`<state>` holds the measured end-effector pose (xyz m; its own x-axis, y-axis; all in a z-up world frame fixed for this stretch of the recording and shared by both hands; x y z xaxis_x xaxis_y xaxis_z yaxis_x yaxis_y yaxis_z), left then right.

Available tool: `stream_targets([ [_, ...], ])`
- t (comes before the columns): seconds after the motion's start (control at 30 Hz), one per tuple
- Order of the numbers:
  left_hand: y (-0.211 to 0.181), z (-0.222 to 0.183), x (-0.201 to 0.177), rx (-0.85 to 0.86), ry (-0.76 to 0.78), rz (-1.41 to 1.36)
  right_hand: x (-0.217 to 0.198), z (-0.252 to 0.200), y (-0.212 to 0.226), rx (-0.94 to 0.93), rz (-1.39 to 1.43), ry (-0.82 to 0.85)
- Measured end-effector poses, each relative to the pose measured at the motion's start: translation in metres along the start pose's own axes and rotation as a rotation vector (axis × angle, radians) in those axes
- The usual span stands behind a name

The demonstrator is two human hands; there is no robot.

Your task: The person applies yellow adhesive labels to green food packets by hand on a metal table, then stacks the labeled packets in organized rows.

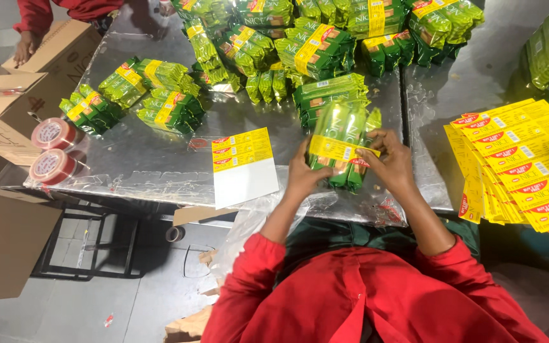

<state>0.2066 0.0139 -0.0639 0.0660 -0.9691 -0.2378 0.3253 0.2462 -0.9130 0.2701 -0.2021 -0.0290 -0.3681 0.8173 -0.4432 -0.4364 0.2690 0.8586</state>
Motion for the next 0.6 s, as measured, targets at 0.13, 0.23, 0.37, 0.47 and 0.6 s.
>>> stream_targets([
  [0.13,0.011,-0.022,-0.002,-0.109,-0.153,-0.494,-0.001,-0.012,0.053,-0.15,-0.536,-0.15],
  [0.23,0.001,-0.033,-0.008,-0.114,-0.233,-0.56,0.047,-0.02,0.073,-0.353,-0.496,0.108],
  [0.37,-0.004,-0.06,-0.021,-0.077,-0.369,-0.539,0.095,-0.014,0.063,-0.367,-0.358,0.202],
  [0.47,0.006,-0.086,-0.037,-0.089,-0.477,-0.504,0.125,0.001,0.03,-0.206,-0.054,0.288],
  [0.6,0.04,-0.13,-0.077,-0.154,-0.6,-0.62,0.181,0.005,-0.023,0.225,-0.071,0.652],
])
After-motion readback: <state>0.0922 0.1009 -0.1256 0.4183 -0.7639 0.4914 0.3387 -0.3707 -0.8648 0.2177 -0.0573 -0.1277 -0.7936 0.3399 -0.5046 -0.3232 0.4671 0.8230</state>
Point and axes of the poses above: each hand's wrist, its own z-axis towards the middle knuckle, its own x-axis out of the palm, y = z × x, the point moved 8 cm from there along z, towards the middle knuckle, and after that the axes turned 15 degrees about y, right-handed, at the moved point
